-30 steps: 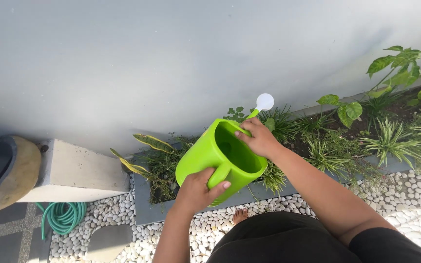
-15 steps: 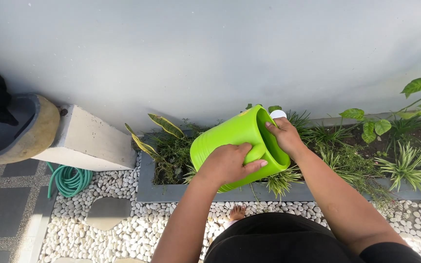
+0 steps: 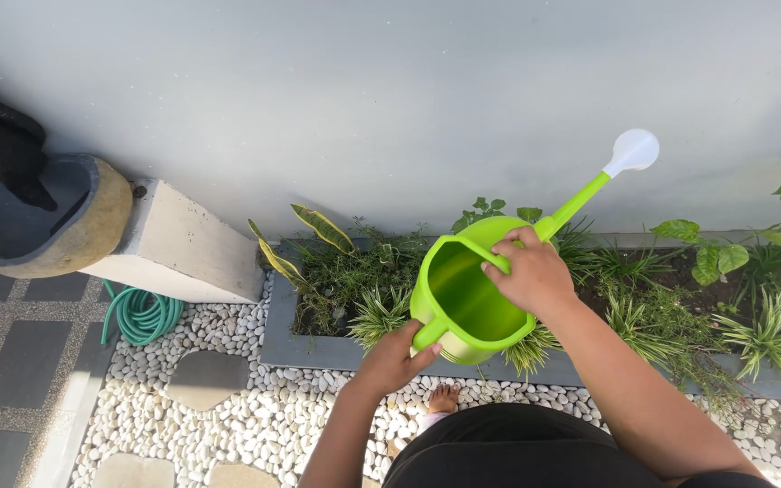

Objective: Watering various plants in an outdoor planter box using a green watering can.

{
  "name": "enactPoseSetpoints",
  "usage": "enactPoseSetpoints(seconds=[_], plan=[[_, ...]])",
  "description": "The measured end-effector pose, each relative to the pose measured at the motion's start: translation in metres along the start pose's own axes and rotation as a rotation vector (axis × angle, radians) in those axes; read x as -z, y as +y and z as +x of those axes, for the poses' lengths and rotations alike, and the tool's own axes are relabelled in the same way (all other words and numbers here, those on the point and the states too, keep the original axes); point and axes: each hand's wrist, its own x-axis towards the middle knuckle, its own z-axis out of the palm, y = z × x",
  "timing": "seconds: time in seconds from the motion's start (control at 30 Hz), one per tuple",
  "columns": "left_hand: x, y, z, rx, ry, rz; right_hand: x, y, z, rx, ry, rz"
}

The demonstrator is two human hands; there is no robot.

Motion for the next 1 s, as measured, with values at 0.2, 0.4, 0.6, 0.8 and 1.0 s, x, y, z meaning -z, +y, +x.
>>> enactPoseSetpoints(seconds=[0.2, 0.4, 0.6, 0.8, 1.0], plan=[[-0.041, -0.047, -0.038, 0.026, 0.067, -0.190, -0.033, -0.022, 0.005, 0.048, -0.247, -0.291], [-0.012, -0.058, -0.045, 0.053, 0.226, -0.056, -0.040, -0.023, 0.009, -0.076, -0.419, -0.056], [0.019, -0.021, -0.028, -0.023, 0.237, 0.312, -0.088, 0.023, 0.031, -0.108, -0.435, 0.182], [0.055, 0.064, -0.025, -0.025, 0.042, 0.387, -0.073, 0.017, 0.008, -0.131, -0.431, 0.491], [0.057, 0.098, -0.011, -0.062, -0.090, 0.514, -0.065, 0.009, -0.003, -0.200, -0.421, 0.577]])
